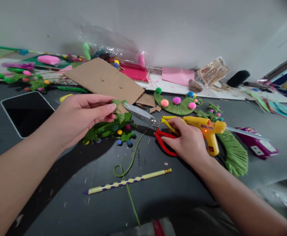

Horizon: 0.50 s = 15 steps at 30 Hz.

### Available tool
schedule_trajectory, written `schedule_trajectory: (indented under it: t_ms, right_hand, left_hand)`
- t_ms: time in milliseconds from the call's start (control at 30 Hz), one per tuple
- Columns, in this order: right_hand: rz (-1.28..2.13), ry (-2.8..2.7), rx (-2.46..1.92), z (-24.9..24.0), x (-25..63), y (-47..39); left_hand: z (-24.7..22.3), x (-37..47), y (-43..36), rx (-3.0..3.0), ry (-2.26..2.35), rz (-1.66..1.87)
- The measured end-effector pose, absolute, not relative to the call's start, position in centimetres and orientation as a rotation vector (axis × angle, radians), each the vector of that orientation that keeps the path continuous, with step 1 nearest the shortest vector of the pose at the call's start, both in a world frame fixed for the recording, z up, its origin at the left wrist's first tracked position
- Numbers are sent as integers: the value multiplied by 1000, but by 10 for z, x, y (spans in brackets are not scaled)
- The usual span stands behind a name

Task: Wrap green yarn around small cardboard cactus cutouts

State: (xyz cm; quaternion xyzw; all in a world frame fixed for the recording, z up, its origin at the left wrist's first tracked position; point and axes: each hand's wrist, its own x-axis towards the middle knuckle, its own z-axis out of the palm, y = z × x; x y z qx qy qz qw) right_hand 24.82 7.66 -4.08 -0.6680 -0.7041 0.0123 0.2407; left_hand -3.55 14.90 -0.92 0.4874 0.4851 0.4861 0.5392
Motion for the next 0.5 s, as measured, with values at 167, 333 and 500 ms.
schedule_trajectory:
  t_ms: [167, 333, 500]
  right_hand:
    - [79, -1885, -1826, -38, 246, 78]
    - [89, -1873, -1832, -38, 247, 77]
    - [141, -1827, -1843, -38, 247, 76]
  left_hand:
    - [-9, -36, 149, 1153, 1165, 1154]
    - [-7, -36, 148, 1147, 1152, 1153]
    - [-5, -36, 146, 1143, 1143, 1152]
